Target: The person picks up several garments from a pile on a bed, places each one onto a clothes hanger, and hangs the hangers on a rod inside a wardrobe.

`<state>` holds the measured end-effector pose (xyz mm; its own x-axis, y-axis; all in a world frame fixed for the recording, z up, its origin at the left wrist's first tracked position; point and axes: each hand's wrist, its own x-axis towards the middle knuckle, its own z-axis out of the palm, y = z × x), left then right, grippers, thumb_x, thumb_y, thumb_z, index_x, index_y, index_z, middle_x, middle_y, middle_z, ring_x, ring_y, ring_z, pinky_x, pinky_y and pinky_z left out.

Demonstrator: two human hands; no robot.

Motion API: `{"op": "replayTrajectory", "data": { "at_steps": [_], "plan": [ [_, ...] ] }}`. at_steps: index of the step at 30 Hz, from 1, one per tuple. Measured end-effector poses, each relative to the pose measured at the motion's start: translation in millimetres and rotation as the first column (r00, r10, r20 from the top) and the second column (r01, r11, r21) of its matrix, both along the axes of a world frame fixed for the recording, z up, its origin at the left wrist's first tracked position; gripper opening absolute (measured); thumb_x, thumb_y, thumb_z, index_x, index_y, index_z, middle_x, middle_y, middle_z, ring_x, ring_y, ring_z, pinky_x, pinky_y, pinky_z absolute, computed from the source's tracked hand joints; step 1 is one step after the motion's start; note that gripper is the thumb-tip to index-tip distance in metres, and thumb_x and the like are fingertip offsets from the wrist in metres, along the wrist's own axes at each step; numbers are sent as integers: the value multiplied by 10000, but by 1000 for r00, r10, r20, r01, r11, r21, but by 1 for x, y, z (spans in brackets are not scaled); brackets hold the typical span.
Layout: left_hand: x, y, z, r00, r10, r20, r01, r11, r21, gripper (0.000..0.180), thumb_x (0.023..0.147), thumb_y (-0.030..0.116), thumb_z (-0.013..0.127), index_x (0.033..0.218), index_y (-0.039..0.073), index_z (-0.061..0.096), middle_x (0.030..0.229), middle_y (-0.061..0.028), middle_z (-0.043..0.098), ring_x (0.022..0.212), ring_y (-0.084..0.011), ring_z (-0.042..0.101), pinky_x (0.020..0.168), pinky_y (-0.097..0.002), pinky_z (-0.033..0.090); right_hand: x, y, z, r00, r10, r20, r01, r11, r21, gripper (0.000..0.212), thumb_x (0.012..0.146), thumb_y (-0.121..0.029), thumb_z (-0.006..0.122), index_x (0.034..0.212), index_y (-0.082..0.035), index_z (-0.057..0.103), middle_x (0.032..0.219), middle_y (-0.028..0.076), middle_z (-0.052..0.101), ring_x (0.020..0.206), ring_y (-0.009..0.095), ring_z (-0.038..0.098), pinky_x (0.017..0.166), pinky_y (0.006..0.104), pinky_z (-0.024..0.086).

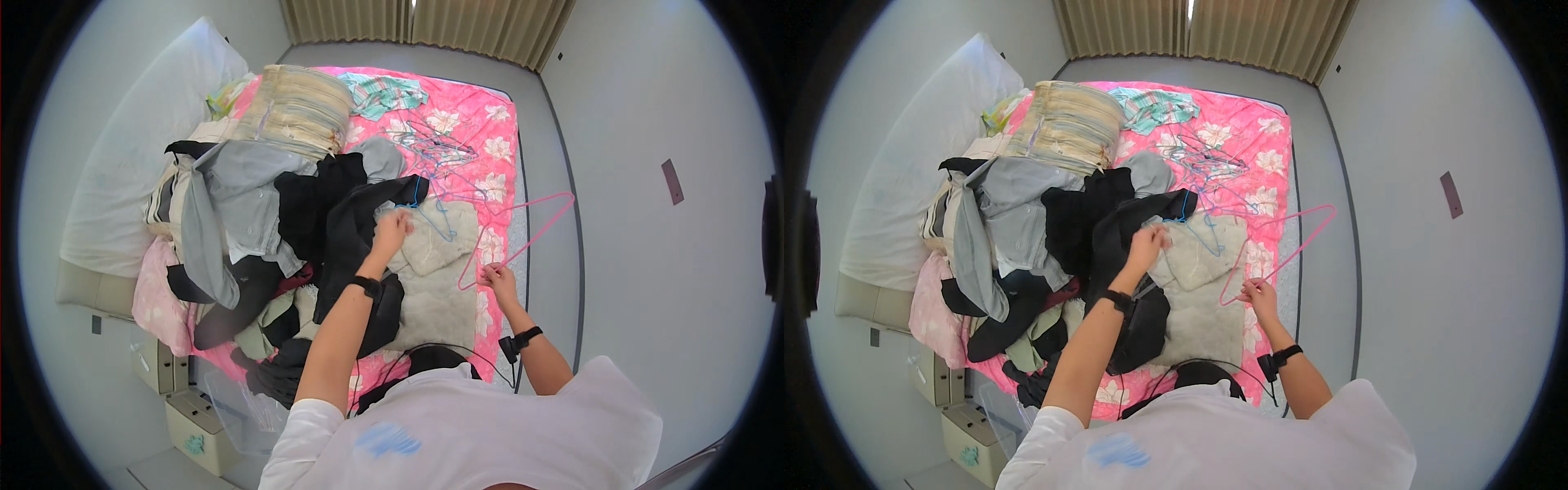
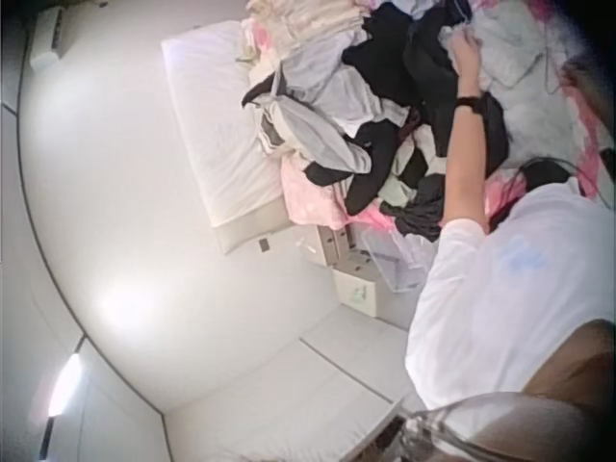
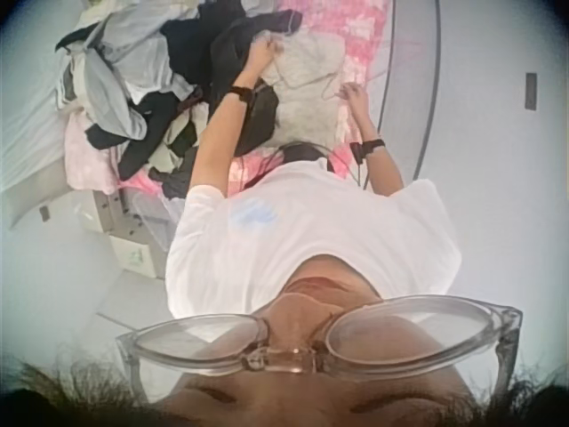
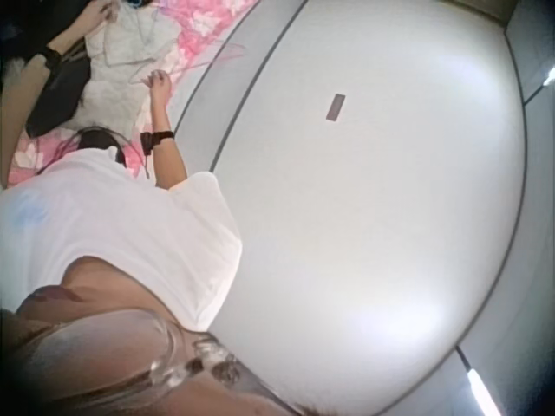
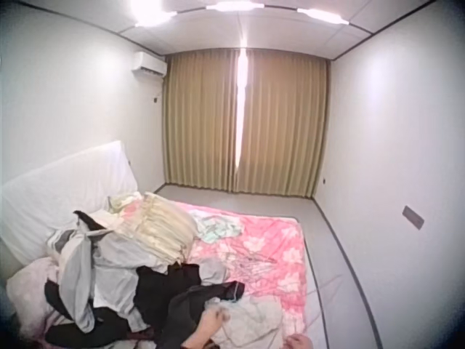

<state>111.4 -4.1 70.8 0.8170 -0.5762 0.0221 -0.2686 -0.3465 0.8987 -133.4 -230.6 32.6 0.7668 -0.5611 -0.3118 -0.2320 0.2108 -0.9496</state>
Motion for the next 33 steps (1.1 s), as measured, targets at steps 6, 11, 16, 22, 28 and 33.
{"op": "replayTrajectory", "data": {
  "at_steps": [6, 11, 16, 22, 28, 33],
  "plan": [
    [-11, 17, -11, 989, -23, -148, -3, 986, -168, 611, 941, 296, 582, 1427, 28, 328, 1331, -154, 489, 1142, -202, 551, 927, -331, 469, -4, 13, 61, 978, 137, 156, -162, 974, 159, 203, 957, -150, 545, 1021, 41, 573, 885, 123, 633, 743, 184, 662, 698, 280, 580],
    [-134, 36, 9, 534, -434, -726, 186, 897, -400, 393, 1008, 292, 450, 1300, 29, 443, 1225, -164, 558, 996, -223, 637, 801, -342, 537, 6, 53, 55, 952, 168, 256, -273, 842, 465, 180, 964, -145, 540, 1033, 17, 578, 913, 122, 653, 774, 170, 659, 708, 256, 568],
    [-143, 102, -14, 789, -74, -610, -69, 976, -207, 218, 1023, 216, 380, 935, 55, 497, 667, -73, 625, 441, -110, 519, 403, -241, 420, 11, 73, 35, 887, 461, -31, -372, 751, 545, 310, 917, -224, 622, 1078, 37, 576, 939, 137, 656, 782, 213, 662, 712, 299, 546],
    [-133, 207, 19, 812, -126, -569, 135, 991, -28, 243, 1016, 234, 402, 883, 70, 524, 603, -20, 570, 441, -68, 444, 432, -215, 358, -6, 11, 34, 682, 489, -544, -711, 266, -651, 731, 757, -367, 763, 1304, 14, 465, 1160, 183, 611, 1074, 256, 600, 951, 334, 451],
    [-117, 243, 1, 807, -129, -577, 82, 991, -107, 209, 1016, 206, 387, 925, 74, 521, 617, -28, 579, 472, -62, 470, 439, -201, 352, -9, 34, 21, 59, 998, 16, -674, 28, 738, 652, 869, -260, 675, 1392, -1, 384, 1309, 189, 541, 1192, 271, 543, 1032, 353, 399],
    [-126, 276, -39, 470, -208, -858, -235, 907, -349, 194, 997, 194, 457, 1115, 56, 524, 781, -69, 612, 640, -92, 564, 551, -214, 442, -13, 45, 20, 190, 981, 39, -595, 83, 799, 569, 909, -178, 622, 1409, -41, 388, 943, 15, 572, 840, 127, 541, 799, 272, 447]
  ]
}}
